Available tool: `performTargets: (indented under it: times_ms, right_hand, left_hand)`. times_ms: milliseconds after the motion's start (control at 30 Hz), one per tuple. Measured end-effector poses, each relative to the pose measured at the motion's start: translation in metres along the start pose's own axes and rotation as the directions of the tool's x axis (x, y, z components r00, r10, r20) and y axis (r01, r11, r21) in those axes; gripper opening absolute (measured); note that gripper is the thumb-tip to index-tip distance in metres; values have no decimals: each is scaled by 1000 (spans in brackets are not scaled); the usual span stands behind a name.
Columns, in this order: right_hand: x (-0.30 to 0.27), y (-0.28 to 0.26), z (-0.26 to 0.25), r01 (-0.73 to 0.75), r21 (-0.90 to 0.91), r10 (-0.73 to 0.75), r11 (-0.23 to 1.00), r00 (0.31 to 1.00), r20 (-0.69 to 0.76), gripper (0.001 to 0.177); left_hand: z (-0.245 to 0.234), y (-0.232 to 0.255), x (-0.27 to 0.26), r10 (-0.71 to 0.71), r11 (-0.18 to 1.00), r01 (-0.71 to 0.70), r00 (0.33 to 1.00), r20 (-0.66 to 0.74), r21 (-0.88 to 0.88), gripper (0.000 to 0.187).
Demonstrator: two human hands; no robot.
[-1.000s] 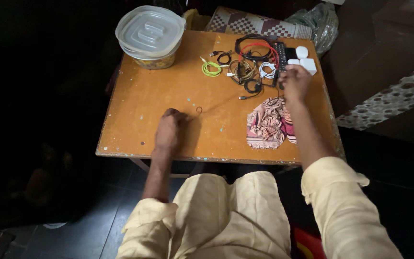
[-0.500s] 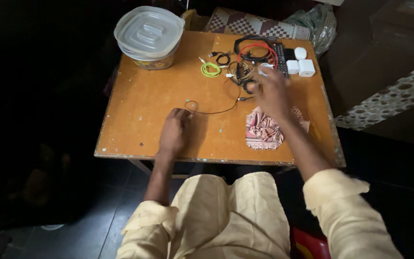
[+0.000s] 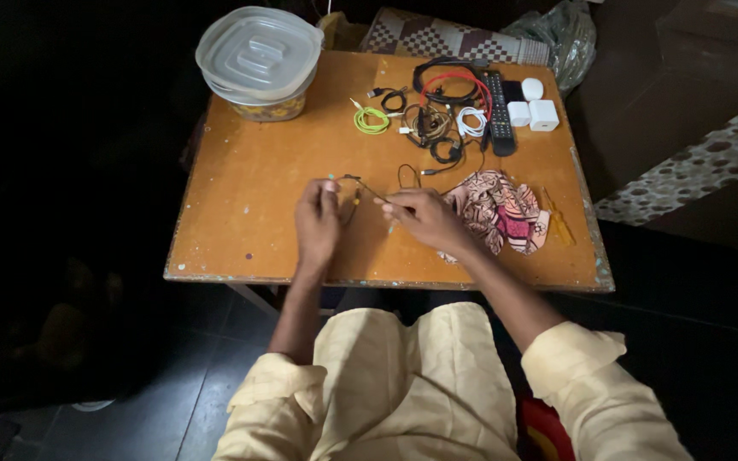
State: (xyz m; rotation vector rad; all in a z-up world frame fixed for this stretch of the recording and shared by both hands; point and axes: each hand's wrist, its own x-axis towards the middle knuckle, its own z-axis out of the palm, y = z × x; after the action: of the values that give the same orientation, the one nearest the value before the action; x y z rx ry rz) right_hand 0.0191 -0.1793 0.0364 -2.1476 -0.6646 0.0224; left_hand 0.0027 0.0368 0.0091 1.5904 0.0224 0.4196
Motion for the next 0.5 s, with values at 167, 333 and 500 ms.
performTargets:
  times_ms: [167, 333, 500]
  right_hand:
    - [-17, 16, -19, 0, -60, -9, 998, 987, -161, 23]
    - [-10, 19, -44, -232, 109, 256, 967, 895, -365, 22]
    - [-5, 5, -56, -81, 64, 97, 995, 938, -333, 16]
  left_hand:
    - [-17, -14, 9, -51, 992, 43, 996, -70, -119, 24]
    - [-24, -11, 8, 115, 991, -117, 993, -41, -59, 18]
    - [-20, 12, 3, 119, 989, -121, 993, 21, 85, 12]
